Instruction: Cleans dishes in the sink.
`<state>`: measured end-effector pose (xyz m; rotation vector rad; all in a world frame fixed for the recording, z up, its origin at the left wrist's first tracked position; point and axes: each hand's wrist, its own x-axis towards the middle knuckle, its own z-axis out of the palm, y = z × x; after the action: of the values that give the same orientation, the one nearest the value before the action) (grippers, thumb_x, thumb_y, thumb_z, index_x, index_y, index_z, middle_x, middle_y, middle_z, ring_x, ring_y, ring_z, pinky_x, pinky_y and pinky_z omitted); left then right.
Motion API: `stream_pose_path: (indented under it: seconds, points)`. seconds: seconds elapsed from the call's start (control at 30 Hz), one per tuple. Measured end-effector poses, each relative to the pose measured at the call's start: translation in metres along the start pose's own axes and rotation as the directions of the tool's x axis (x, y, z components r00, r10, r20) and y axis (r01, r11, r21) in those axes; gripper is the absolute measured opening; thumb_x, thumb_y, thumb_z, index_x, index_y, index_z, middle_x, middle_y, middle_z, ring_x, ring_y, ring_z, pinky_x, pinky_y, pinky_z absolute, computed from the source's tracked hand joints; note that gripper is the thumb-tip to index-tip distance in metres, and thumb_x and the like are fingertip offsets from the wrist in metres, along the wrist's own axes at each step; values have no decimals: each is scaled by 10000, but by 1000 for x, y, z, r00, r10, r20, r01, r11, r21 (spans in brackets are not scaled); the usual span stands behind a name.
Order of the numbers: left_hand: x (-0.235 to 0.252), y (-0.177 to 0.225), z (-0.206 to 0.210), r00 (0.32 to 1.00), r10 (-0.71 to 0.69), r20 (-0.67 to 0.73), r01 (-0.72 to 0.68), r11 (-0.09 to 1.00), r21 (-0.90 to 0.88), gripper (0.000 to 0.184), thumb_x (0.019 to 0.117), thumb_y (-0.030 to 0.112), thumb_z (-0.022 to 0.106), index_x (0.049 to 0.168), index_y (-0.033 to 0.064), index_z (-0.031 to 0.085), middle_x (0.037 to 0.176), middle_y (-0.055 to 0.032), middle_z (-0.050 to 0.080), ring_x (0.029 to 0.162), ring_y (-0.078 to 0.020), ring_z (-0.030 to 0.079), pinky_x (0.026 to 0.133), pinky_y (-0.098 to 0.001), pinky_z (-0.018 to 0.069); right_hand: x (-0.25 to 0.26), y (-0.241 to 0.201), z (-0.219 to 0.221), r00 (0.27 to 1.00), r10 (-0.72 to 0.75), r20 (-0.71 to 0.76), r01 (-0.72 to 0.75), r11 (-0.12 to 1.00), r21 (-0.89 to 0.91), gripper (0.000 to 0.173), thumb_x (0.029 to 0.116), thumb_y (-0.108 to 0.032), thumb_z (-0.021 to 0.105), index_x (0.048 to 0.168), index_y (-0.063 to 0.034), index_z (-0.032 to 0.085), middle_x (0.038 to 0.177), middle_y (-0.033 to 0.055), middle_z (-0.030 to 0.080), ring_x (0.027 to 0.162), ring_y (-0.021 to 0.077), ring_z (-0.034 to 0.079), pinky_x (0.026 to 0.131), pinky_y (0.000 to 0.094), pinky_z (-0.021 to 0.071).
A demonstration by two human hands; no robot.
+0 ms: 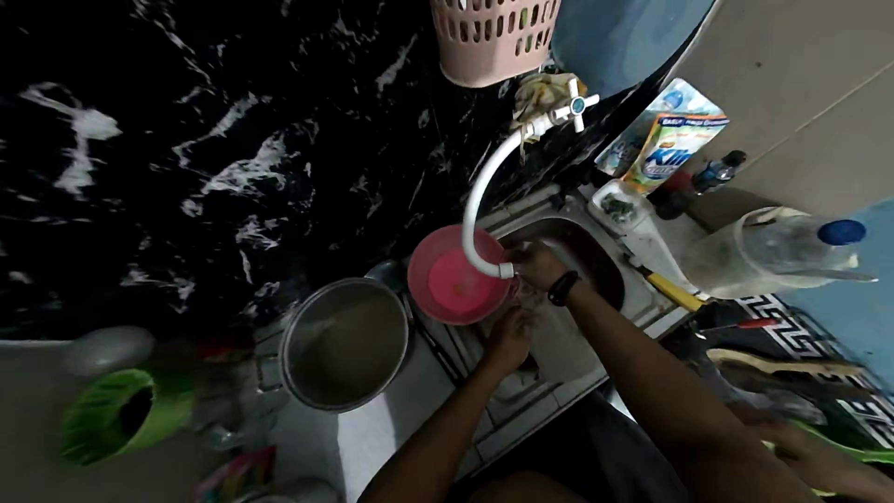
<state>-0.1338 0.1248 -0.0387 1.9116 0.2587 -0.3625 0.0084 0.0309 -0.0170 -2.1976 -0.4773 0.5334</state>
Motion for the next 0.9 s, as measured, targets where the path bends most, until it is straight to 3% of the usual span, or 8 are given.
stream_pose_path:
  seconds: [0.07,0.17,0.27,0.47,0.6,0.7,0.8,0.9]
  points:
    - [0,4,-3,998,-59,-8,58,997,-58,404,1080,194,497,1423,-15,541,1415,-195,578,1305,-244,565,1116,-383,442,-2,-18,9,998,64,30,-64,998,-1,296,1015,-176,639,1228,28,667,1159,263,678,1068,393,663,968,582,516]
    - [-2,10,-6,993,-110,-43,104,989,-108,389,1071,186,523,1414,6,555,1406,-173,586,1297,-220,564,1108,-371,444,-1,-26,17,988,-125,96,131,990,-58,205,938,-66,691,1117,34,675,1055,232,692,977,366,682,885,573,547]
    - [-5,10,-8,983,-167,-82,155,978,-136,380,1077,176,502,1415,12,553,1402,-164,588,1273,-222,575,1078,-395,470,-1,-27,3,953,-191,234,218,971,-97,298,952,-108,689,1234,-17,654,1195,186,679,1096,312,669,983,517,538]
    - [10,27,-31,963,-198,-184,175,976,-130,443,1104,298,439,1403,-9,552,1331,-229,605,1184,-310,611,995,-514,511,-18,-22,-63,996,60,59,-60,998,-14,345,1013,-260,619,1291,-64,671,1260,158,688,1183,291,655,1055,525,496]
    - [25,43,-40,936,-228,-269,184,967,-177,402,1082,284,509,1266,-58,613,1149,-233,663,1020,-286,652,909,-483,542,-14,-19,-100,982,150,114,-159,985,73,440,1007,-319,654,1388,-103,616,1361,141,644,1256,274,619,1096,507,472]
    - [35,42,-46,940,-101,-326,42,982,-184,356,1068,188,530,1301,-76,582,1155,-213,651,998,-214,624,912,-391,527,-5,4,-124,978,151,145,-179,962,207,443,1039,-357,609,1432,-152,591,1412,84,624,1296,204,596,1129,449,450]
    - [48,26,-52,976,38,-213,-107,941,-322,393,1093,165,454,1402,-75,495,1287,-223,612,1124,-209,618,981,-374,524,3,33,-132,993,60,100,-100,881,463,429,1077,-333,528,1417,-80,594,1437,87,603,1316,147,567,1135,352,430]
    - [48,63,-41,986,-158,-53,103,826,-554,380,1123,168,336,1435,-23,438,1310,-187,581,1106,-199,606,921,-348,541,6,45,-124,998,38,58,-65,818,572,456,1109,-361,404,1407,-73,595,1422,76,611,1296,115,576,1123,316,444]
